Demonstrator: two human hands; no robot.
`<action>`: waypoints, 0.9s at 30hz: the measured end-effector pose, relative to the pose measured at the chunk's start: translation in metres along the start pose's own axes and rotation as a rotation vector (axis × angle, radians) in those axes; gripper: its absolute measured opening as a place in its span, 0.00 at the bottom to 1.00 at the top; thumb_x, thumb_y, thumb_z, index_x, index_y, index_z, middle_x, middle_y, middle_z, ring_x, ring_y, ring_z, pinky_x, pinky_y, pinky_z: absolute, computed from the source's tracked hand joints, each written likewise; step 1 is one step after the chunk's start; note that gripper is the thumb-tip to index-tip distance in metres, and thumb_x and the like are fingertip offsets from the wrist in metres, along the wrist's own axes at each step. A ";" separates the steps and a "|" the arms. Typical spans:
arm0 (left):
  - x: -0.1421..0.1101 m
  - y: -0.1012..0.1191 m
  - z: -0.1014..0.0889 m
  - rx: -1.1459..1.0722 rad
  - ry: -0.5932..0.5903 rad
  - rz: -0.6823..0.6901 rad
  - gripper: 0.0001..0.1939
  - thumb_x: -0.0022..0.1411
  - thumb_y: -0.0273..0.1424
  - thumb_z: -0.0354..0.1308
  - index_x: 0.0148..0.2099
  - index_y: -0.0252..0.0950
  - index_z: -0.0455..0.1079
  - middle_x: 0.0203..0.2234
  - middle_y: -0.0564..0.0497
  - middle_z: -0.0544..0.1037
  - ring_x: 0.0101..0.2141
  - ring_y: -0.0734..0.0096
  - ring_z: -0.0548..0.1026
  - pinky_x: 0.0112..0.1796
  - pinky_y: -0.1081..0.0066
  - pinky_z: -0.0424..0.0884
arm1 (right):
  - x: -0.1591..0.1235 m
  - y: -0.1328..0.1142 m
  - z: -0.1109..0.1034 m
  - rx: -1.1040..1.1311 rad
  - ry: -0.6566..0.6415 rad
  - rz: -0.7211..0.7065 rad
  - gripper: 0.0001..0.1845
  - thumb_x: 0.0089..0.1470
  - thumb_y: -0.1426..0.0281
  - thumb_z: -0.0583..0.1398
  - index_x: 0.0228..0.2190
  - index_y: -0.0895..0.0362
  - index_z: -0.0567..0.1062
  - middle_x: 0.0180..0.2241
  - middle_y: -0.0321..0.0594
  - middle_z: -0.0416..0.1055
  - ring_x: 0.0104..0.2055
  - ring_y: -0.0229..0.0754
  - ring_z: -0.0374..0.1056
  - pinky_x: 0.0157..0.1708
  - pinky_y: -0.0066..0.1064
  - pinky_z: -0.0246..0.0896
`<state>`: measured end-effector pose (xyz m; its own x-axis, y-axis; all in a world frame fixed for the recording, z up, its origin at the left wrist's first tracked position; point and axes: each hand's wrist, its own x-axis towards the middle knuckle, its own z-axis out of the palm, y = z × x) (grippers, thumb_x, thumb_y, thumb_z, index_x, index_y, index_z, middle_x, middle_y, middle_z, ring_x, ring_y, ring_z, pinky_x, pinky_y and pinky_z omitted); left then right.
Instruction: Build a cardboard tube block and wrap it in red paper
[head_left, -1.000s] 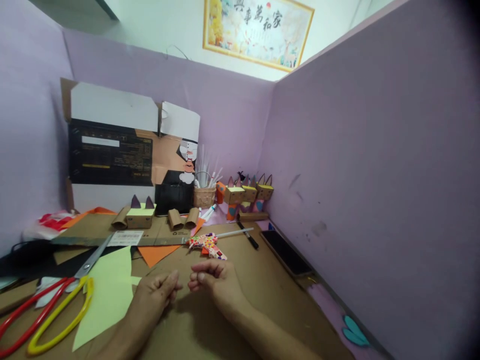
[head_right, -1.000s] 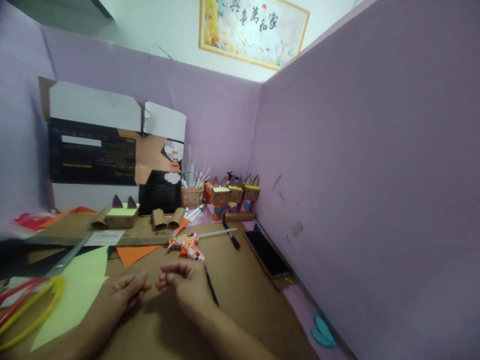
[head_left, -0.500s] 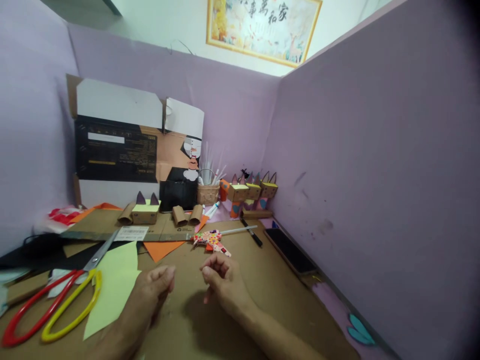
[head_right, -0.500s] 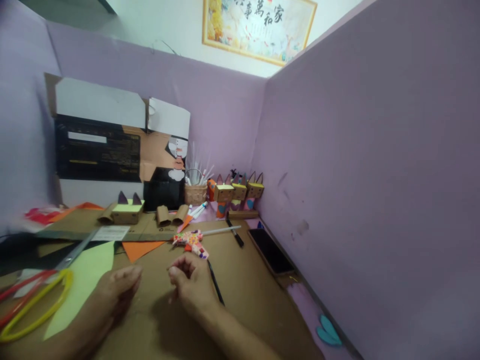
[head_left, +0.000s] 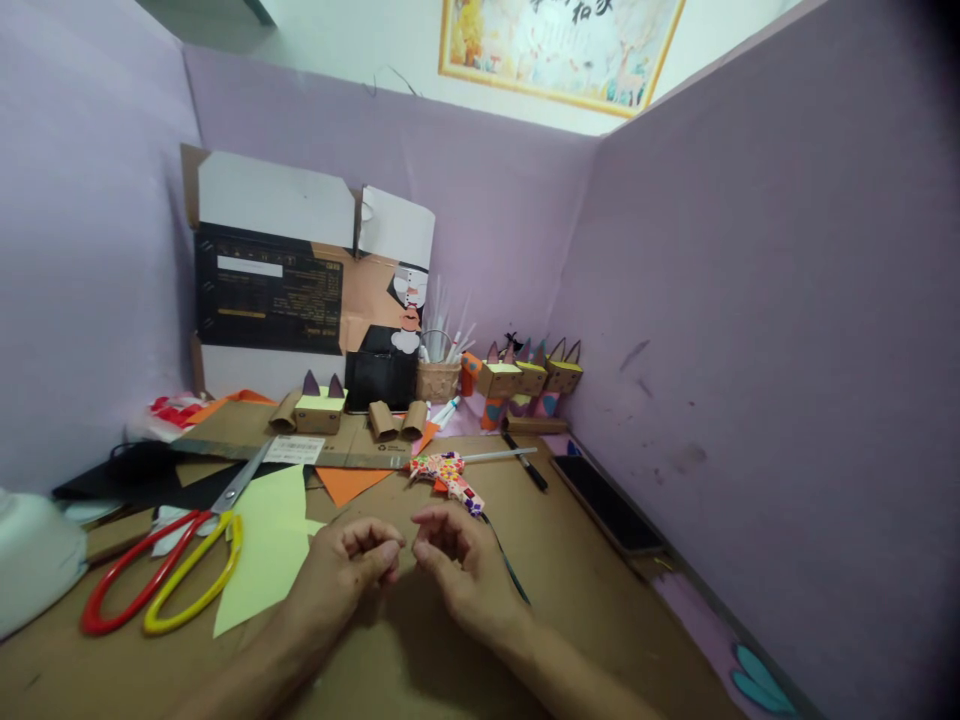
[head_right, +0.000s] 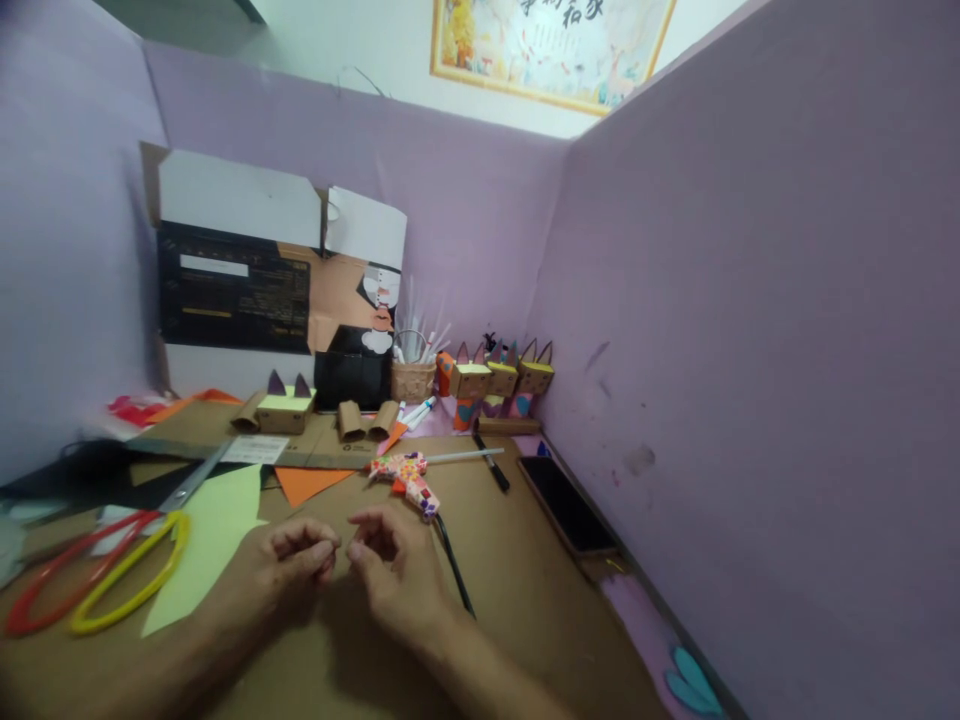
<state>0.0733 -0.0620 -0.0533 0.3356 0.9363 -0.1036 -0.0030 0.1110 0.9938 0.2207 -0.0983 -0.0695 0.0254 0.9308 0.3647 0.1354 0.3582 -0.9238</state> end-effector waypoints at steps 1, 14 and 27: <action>0.000 -0.001 0.000 -0.049 0.013 -0.007 0.13 0.41 0.36 0.65 0.26 0.33 0.68 0.13 0.55 0.71 0.16 0.78 0.64 0.19 0.77 0.59 | 0.000 -0.001 -0.001 -0.009 -0.013 -0.009 0.11 0.47 0.74 0.59 0.35 0.55 0.74 0.28 0.35 0.69 0.28 0.37 0.65 0.29 0.27 0.60; 0.002 -0.014 0.008 -0.305 -0.148 -0.122 0.29 0.34 0.47 0.71 0.31 0.36 0.60 0.11 0.60 0.68 0.11 0.81 0.63 0.13 0.82 0.58 | 0.001 -0.007 0.002 0.117 0.016 0.118 0.07 0.42 0.68 0.64 0.18 0.58 0.77 0.19 0.35 0.68 0.22 0.36 0.63 0.25 0.27 0.57; 0.000 -0.025 -0.003 -0.263 -0.220 -0.263 0.21 0.46 0.45 0.66 0.36 0.34 0.72 0.18 0.51 0.73 0.16 0.76 0.68 0.16 0.78 0.60 | -0.006 0.015 -0.013 -0.431 0.093 -0.283 0.20 0.58 0.67 0.49 0.16 0.56 0.59 0.16 0.31 0.55 0.19 0.32 0.57 0.22 0.24 0.52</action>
<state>0.0706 -0.0639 -0.0782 0.5500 0.7745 -0.3125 -0.1209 0.4440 0.8878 0.2351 -0.0996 -0.0837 0.0136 0.7844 0.6202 0.5446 0.5143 -0.6624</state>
